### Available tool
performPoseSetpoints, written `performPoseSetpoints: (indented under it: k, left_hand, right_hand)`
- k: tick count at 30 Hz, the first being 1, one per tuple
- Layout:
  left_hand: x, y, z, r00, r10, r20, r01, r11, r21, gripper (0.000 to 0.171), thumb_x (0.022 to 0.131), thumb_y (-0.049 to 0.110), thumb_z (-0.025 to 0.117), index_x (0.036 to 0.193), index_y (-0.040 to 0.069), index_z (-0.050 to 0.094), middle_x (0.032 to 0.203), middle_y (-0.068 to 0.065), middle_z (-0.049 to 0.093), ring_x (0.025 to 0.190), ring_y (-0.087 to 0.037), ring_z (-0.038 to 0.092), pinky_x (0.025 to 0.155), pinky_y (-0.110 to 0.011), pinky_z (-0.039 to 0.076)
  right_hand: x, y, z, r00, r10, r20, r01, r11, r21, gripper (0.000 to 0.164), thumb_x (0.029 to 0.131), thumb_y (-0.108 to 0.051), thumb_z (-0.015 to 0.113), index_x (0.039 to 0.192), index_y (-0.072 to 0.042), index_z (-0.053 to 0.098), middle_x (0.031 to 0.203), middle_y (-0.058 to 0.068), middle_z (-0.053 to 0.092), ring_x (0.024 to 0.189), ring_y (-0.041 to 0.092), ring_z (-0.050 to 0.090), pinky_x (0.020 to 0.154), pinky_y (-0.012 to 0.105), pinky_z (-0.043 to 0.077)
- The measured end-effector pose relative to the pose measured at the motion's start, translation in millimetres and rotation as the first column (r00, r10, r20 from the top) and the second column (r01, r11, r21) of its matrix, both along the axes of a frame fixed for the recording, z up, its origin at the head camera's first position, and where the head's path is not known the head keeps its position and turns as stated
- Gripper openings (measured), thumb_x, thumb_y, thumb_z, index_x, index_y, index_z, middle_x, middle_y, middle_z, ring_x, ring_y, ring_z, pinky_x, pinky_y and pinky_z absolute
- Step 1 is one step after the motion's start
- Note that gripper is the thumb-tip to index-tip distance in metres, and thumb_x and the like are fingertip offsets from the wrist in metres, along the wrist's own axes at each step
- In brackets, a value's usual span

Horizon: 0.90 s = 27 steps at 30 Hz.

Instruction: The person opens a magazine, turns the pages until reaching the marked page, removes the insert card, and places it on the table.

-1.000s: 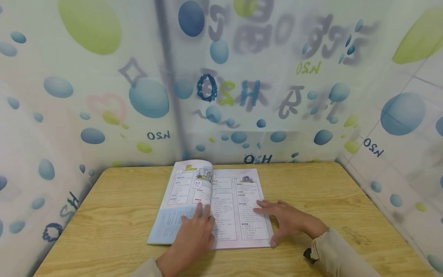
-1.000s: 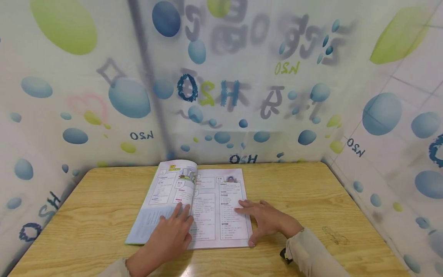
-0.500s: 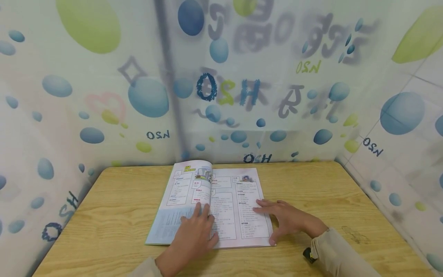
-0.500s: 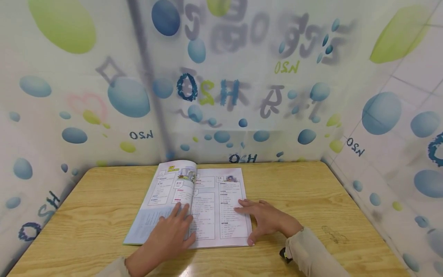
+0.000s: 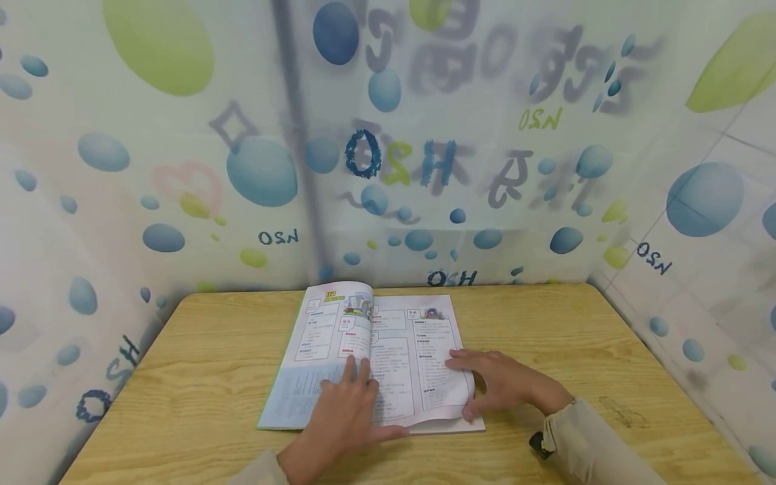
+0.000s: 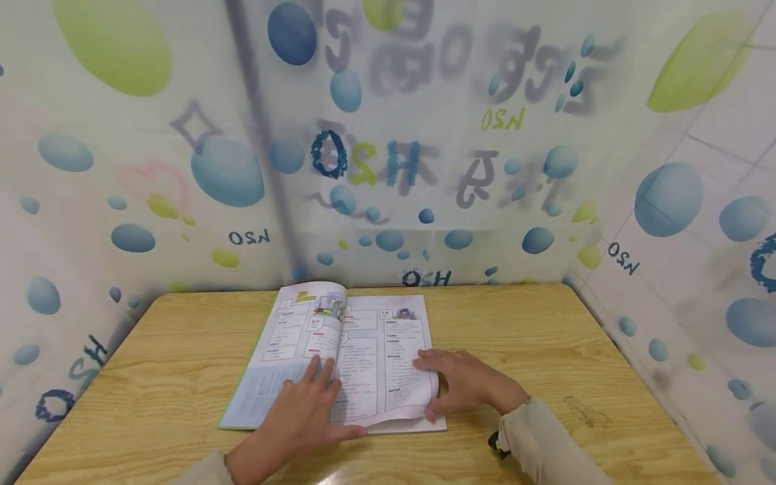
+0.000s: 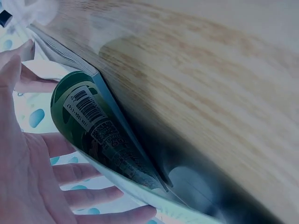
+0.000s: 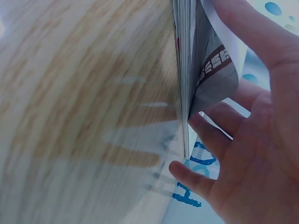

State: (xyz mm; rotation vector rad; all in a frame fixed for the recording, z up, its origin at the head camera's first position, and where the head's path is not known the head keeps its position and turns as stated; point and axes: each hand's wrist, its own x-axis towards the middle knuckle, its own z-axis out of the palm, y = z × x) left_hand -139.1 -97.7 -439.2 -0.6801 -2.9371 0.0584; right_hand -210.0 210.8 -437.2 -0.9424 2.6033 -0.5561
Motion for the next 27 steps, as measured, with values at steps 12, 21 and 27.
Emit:
performPoseSetpoints:
  k: [12,21,27]
  left_hand:
    - [0.9,-2,-0.4,0.999,-0.029,-0.035,0.027,0.998,-0.051,0.091,0.068,0.086,0.06,0.11,0.005,0.071,0.136,-0.019,0.056,0.126,-0.042,0.051,0.062,-0.055,0.056]
    - [1.5,-7,2.3,0.998,-0.034,-0.046,0.033,0.999,-0.022,0.077,0.079,0.077,0.06,0.106,0.005,0.071,0.133,-0.018,0.057,0.123,-0.04,0.053,0.059,-0.049,0.055]
    - [1.8,-10,4.1,0.999,-0.032,-0.034,0.033,0.999,0.013,0.069,0.084,0.069,0.059,0.105,0.005,0.071,0.134,-0.019,0.056,0.123,-0.039,0.053,0.058,-0.047,0.054]
  right_hand:
    - [-1.5,0,0.7,0.999,0.018,-0.041,-0.02,0.998,-0.066,0.089,0.078,-0.067,0.071,0.145,-0.011,0.051,0.15,0.011,0.047,0.139,0.034,0.042,0.111,0.058,0.034]
    - [-4.7,7,5.6,0.997,-0.015,-0.077,0.006,0.994,-0.109,0.099,0.074,-0.068,0.074,0.152,-0.017,0.041,0.155,0.017,0.038,0.141,0.041,0.036,0.11,0.063,0.031]
    - [-7.7,14,13.0,1.0,-0.021,-0.017,0.017,0.982,-0.187,0.087,0.085,-0.051,0.074,0.151,-0.007,0.04,0.153,0.02,0.04,0.14,0.044,0.036,0.109,0.064,0.031]
